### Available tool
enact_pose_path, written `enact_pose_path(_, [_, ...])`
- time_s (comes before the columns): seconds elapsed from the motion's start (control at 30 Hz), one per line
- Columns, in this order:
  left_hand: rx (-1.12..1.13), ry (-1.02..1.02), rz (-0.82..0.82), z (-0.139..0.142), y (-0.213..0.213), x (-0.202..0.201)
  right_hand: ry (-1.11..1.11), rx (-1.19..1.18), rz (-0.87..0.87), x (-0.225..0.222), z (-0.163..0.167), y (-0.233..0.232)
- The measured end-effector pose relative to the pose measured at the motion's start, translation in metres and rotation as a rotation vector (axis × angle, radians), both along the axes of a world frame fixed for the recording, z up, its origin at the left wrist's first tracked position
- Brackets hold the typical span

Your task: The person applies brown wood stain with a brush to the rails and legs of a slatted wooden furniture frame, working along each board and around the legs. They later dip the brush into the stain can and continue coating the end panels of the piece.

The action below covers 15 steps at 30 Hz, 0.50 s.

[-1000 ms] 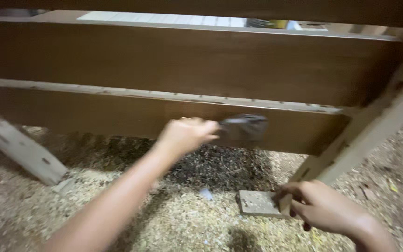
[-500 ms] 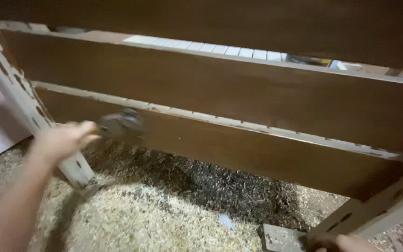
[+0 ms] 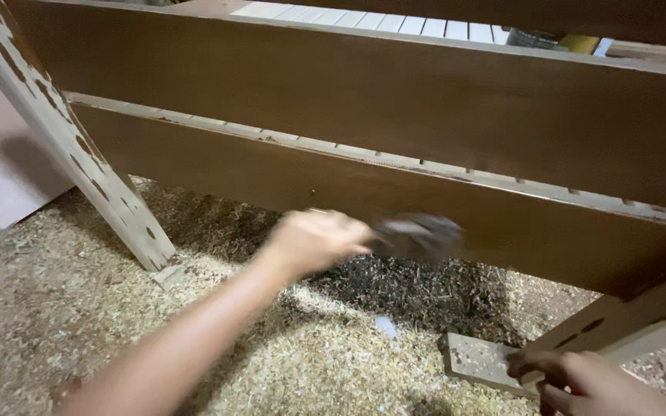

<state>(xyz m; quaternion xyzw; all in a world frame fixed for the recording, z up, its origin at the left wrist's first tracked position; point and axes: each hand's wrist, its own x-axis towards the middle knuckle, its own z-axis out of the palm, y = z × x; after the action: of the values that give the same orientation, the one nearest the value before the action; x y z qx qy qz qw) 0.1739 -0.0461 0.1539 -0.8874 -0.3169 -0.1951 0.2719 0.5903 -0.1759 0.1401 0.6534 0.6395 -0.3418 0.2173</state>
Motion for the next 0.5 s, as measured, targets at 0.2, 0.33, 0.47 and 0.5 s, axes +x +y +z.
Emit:
enact_pose_path(0.2, [-0.01,0.09,-0.025,-0.018,0.038,0.014,0.058,0.028,0.016,0.023,-0.032,0.014])
enact_pose_path(0.33, [0.045,0.105,0.135,-0.019,0.05,-0.072,0.113,0.069,0.079,0.055,-0.065,0.02])
enact_pose_path(0.47, [-0.055,0.157,0.365,-0.012,0.049,-0.152,0.092,0.012,0.006,0.068,-0.094,0.036])
enact_pose_path(0.5, [-0.095,0.158,0.43,-0.011,0.046,-0.168,0.102,-0.002,-0.016,0.07,-0.1,0.038])
